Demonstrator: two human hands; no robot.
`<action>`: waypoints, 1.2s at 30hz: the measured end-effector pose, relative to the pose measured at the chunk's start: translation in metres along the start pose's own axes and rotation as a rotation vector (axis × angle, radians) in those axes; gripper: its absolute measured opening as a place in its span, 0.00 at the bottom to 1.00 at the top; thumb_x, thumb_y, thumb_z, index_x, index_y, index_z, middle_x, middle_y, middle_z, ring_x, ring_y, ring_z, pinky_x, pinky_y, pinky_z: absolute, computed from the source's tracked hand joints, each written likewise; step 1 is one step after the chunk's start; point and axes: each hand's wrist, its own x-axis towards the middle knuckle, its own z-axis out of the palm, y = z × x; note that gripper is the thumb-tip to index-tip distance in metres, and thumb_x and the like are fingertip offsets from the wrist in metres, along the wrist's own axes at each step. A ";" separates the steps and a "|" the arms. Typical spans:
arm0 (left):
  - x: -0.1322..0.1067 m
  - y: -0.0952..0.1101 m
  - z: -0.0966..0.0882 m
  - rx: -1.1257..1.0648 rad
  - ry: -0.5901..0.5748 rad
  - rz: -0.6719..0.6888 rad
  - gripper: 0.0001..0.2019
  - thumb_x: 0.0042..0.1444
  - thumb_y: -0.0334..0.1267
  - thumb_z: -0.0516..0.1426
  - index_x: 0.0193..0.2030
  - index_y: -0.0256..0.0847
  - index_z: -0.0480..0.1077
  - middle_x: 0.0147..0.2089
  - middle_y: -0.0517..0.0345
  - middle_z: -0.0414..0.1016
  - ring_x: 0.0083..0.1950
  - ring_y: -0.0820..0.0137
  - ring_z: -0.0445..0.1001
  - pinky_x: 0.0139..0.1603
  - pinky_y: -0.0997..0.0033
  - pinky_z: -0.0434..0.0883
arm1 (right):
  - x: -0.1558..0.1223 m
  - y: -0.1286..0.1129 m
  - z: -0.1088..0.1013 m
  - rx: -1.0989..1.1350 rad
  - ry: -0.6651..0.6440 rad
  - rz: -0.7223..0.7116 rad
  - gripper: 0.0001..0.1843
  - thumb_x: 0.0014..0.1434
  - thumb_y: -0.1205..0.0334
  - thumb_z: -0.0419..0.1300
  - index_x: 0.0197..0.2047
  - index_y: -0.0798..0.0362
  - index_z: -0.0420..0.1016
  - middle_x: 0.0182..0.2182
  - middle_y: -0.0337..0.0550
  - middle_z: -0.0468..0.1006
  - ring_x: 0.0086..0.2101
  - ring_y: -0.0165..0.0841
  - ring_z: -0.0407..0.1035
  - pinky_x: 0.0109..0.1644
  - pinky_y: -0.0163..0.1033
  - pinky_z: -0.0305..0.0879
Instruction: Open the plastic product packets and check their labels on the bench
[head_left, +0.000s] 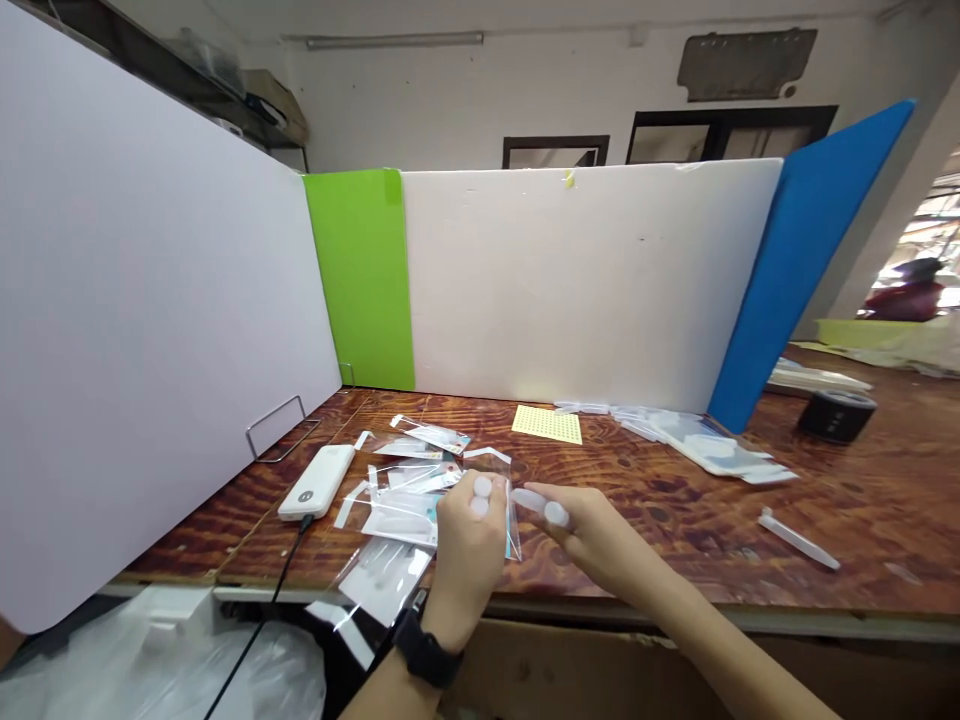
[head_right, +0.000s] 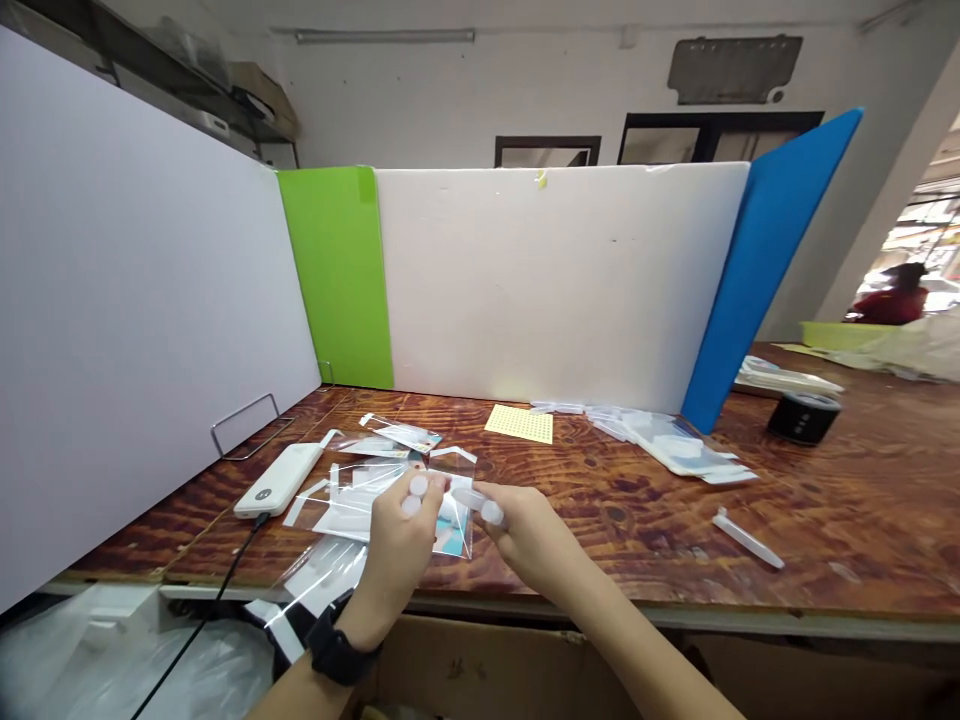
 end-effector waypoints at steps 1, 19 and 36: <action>-0.001 0.000 0.000 0.022 -0.019 0.035 0.09 0.57 0.38 0.52 0.35 0.39 0.72 0.36 0.53 0.77 0.41 0.62 0.74 0.44 0.63 0.68 | 0.000 0.001 0.001 -0.006 -0.012 0.005 0.10 0.57 0.69 0.53 0.36 0.51 0.76 0.30 0.44 0.80 0.30 0.38 0.71 0.34 0.38 0.63; -0.006 0.012 -0.003 0.070 -0.416 0.146 0.13 0.58 0.31 0.51 0.47 0.42 0.71 0.45 0.52 0.77 0.45 0.61 0.74 0.47 0.63 0.68 | -0.004 0.001 0.005 0.283 0.327 0.021 0.11 0.56 0.59 0.61 0.43 0.51 0.70 0.32 0.42 0.77 0.30 0.33 0.71 0.34 0.37 0.69; 0.000 0.005 0.000 -0.277 -0.262 -0.124 0.08 0.46 0.35 0.59 0.24 0.41 0.62 0.23 0.64 0.67 0.25 0.73 0.64 0.26 0.74 0.61 | -0.006 -0.008 0.001 0.333 0.399 0.106 0.20 0.63 0.45 0.50 0.34 0.53 0.70 0.22 0.37 0.69 0.23 0.30 0.65 0.27 0.34 0.65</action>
